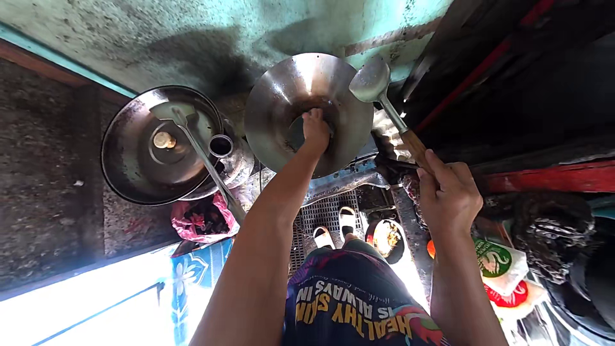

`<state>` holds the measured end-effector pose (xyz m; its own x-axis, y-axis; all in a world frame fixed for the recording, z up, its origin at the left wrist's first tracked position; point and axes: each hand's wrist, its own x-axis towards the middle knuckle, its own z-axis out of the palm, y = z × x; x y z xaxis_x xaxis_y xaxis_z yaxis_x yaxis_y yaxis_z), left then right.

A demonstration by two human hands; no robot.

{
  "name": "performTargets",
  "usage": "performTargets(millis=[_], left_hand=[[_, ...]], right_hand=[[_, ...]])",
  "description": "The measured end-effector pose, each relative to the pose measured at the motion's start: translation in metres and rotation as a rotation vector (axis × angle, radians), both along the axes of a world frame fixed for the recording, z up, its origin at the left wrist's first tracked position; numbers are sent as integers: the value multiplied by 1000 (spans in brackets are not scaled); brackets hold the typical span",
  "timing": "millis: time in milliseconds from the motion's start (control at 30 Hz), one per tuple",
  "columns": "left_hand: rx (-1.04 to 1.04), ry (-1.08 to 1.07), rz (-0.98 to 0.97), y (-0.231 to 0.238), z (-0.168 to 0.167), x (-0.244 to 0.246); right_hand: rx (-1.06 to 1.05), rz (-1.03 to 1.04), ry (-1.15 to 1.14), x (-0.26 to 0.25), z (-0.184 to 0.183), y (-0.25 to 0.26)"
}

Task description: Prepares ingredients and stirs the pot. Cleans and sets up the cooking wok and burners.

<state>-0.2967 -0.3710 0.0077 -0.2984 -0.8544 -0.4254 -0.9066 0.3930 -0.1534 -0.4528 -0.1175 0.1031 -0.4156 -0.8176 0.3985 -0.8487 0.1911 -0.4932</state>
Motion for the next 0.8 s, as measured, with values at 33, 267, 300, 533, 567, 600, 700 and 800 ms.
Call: performTargets(millis=[33,267,300,533,567,600,700,800], left_hand=[[-11,-29,48,-2,4,6],[10,181,289,6,56,23],[22,189,309,10,59,27],[68,257,459,49,88,77],[49,272,493,52,94,83],[33,283,520,55,98,89],[26,318,573,63,108,101],[9,340,592,68,112,112]], right_hand=[[5,6,-3,0,-1,1],[136,128,27,3,22,-8],[180,145,21,5,29,-9],[532,241,-79,27,57,-33],[591,259,-100,32,53,-42],[644,277,-112,40,46,-53],[746,326,-148,70,20,-82],[781,370,-166,77,18,-91]])
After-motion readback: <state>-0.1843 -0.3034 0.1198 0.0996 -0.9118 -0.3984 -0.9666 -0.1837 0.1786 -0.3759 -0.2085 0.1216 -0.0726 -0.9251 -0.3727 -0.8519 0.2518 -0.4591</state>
